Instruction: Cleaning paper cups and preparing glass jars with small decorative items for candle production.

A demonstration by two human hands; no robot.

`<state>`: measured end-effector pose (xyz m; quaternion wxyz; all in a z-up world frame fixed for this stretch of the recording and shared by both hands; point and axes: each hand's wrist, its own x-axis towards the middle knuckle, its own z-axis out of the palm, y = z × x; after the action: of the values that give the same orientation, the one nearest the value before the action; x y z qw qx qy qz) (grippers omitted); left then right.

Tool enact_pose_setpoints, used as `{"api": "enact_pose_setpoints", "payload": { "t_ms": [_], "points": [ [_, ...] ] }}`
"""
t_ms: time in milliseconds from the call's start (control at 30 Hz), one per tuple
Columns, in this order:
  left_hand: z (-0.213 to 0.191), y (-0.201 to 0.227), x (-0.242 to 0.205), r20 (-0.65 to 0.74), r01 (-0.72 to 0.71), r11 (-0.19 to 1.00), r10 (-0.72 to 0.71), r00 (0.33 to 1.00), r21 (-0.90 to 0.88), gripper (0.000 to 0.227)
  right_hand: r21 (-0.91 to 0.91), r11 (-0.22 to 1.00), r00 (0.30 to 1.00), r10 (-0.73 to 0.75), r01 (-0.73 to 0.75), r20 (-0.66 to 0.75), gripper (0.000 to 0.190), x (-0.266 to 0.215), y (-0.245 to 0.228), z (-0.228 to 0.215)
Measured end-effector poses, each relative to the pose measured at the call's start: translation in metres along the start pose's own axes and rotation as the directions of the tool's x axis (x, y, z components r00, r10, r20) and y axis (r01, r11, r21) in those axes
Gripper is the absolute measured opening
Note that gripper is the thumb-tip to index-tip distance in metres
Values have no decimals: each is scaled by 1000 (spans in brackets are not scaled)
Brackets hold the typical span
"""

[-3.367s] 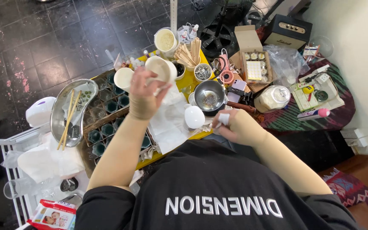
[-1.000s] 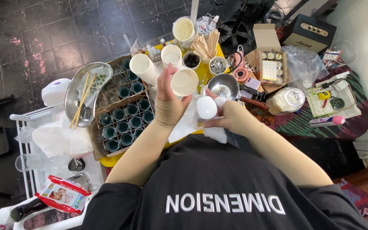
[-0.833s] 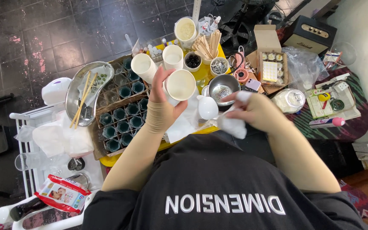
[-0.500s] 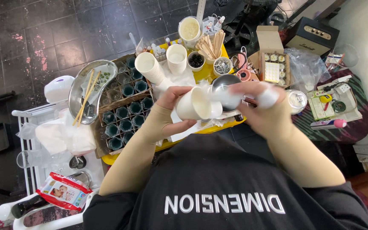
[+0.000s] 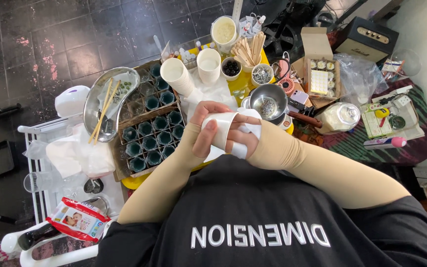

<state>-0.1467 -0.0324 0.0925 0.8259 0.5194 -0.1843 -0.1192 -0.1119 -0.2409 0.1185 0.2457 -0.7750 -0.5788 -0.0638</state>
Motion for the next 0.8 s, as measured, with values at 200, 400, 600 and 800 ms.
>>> {"api": "enact_pose_setpoints", "payload": {
  "t_ms": [200,400,600,800],
  "points": [
    [-30,-39,1,71,-428,631,509,858,647,45,631,721,945,322,-287,62,25,8,-4,2],
    [-27,-49,-3,82,-509,522,639,765,685,48,728,582,910,391,-363,140,19,4,-8,2],
    [-19,-19,0,-170,-172,932,235,957,319,41,219,974,994,-44,66,-103,31,25,-2,-12],
    [-45,-17,-6,-54,245,918,-274,960,-311,43,-141,973,977,-195,183,-84,35,16,5,23]
  ]
}}
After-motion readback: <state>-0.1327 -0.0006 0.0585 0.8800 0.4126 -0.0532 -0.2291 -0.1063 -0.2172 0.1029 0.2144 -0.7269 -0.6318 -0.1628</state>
